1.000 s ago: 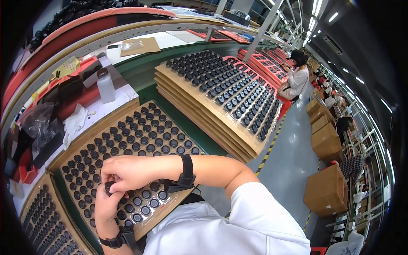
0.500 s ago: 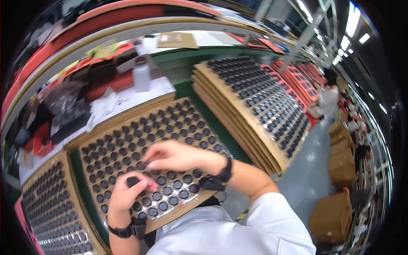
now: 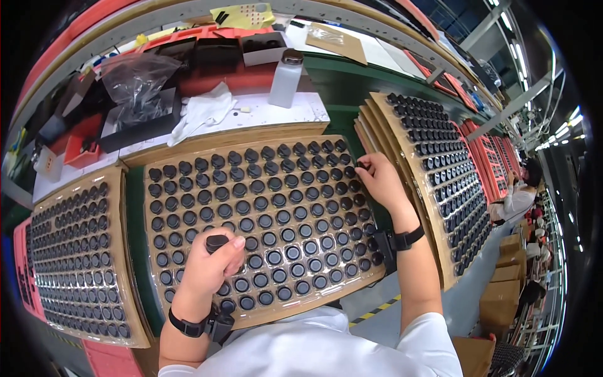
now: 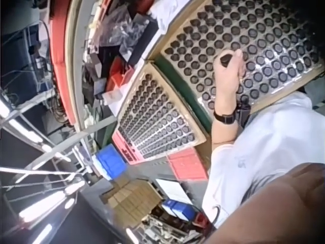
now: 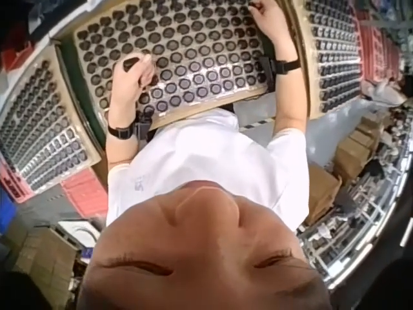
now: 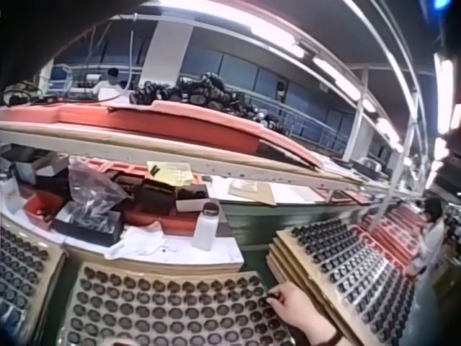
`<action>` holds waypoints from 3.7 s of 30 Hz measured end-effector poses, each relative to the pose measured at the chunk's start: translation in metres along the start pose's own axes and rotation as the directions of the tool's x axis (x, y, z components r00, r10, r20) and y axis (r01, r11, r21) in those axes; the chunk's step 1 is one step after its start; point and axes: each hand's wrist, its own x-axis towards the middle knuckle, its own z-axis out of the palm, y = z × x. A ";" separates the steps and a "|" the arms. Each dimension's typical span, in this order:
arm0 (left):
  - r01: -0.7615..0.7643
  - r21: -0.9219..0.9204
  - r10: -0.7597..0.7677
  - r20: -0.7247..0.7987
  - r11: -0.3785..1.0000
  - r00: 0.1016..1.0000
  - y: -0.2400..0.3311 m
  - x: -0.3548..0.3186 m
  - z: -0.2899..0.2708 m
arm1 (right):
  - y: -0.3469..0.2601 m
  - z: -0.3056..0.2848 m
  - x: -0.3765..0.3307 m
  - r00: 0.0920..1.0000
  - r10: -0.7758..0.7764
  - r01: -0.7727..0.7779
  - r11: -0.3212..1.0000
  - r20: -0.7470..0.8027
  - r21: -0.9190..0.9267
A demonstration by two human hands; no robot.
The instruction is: The person picks up a black component from a tray, attaches a small circular piece to it, and then connects a flexible black tube. They repeat this process for several units, placing each completed assembly back onto the tray.
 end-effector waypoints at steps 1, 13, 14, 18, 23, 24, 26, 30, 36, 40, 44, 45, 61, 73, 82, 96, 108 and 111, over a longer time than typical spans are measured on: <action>-0.013 -0.030 0.014 0.007 0.999 1.000 0.002 -0.001 0.001 | 0.002 0.003 0.008 1.000 -0.017 0.017 0.999 -0.015 -0.029; -0.072 -0.012 0.071 -0.069 0.997 0.995 -0.001 -0.003 -0.010 | -0.030 0.010 0.018 0.997 -0.063 0.066 0.996 -0.044 0.055; -0.088 0.007 0.088 -0.057 0.996 0.994 -0.003 -0.003 -0.011 | -0.054 0.006 0.008 0.999 -0.047 0.051 0.982 -0.024 0.180; -0.089 0.075 0.093 -0.055 0.993 0.994 0.008 0.000 0.002 | -0.135 0.007 -0.029 0.917 -0.373 0.267 0.837 0.141 0.478; -0.065 0.076 0.073 -0.096 0.995 0.993 0.007 0.002 -0.002 | -0.164 0.049 -0.045 0.799 -0.586 0.418 0.702 0.135 0.577; -0.039 0.076 0.045 -0.090 0.996 0.995 0.009 0.001 -0.003 | -0.164 0.055 -0.047 0.795 -0.596 0.428 0.686 0.116 0.589; 0.018 0.073 -0.013 -0.071 0.997 0.997 0.012 -0.001 -0.006 | -0.162 0.060 -0.048 0.790 -0.603 0.423 0.667 0.111 0.614; -0.127 0.115 0.135 -0.066 0.985 0.989 0.005 0.003 -0.004 | -0.154 0.068 -0.048 0.790 -0.609 0.436 0.641 0.073 0.631; -0.078 0.219 0.097 -0.081 0.973 0.992 0.003 0.006 -0.003 | -0.146 0.070 -0.045 0.739 -0.673 0.542 0.614 0.023 0.573; -0.084 0.387 0.117 -0.061 0.918 0.991 0.004 0.004 -0.001 | -0.146 0.070 -0.047 0.833 -0.535 0.293 0.647 0.145 0.704; -0.235 0.444 0.292 -0.063 0.864 0.954 -0.005 0.006 0.003 | -0.146 0.073 -0.049 0.842 -0.526 0.306 0.651 0.122 0.694; -0.239 0.371 0.285 -0.072 0.897 0.956 -0.008 0.006 0.001 | -0.145 0.074 -0.050 0.845 -0.522 0.304 0.650 0.119 0.696; -0.336 0.371 0.365 -0.010 0.866 0.931 -0.015 0.007 0.000 | -0.136 0.081 -0.054 0.763 -0.307 -0.637 -0.206 0.568 0.743; -0.430 0.718 0.557 0.072 0.547 0.828 -0.010 0.005 0.010 | -0.143 0.084 -0.059 0.914 -0.404 0.160 0.432 0.032 0.888; -0.453 0.693 0.565 0.080 0.561 0.822 -0.012 0.005 0.010 | -0.153 0.081 -0.065 0.919 -0.306 -0.169 0.267 0.250 0.949; -0.436 0.691 0.547 0.070 0.577 0.834 -0.009 0.004 0.011 | -0.149 0.089 -0.067 0.928 -0.332 -0.155 0.071 0.169 0.985; -0.447 0.644 0.541 0.061 0.621 0.839 -0.010 0.004 0.006 | -0.156 0.088 -0.068 0.915 -0.315 -0.132 0.361 0.254 0.923; -0.448 0.596 0.530 0.046 0.666 0.847 -0.012 0.004 0.007 | -0.148 0.088 -0.065 0.906 -0.362 -0.143 0.226 0.219 0.964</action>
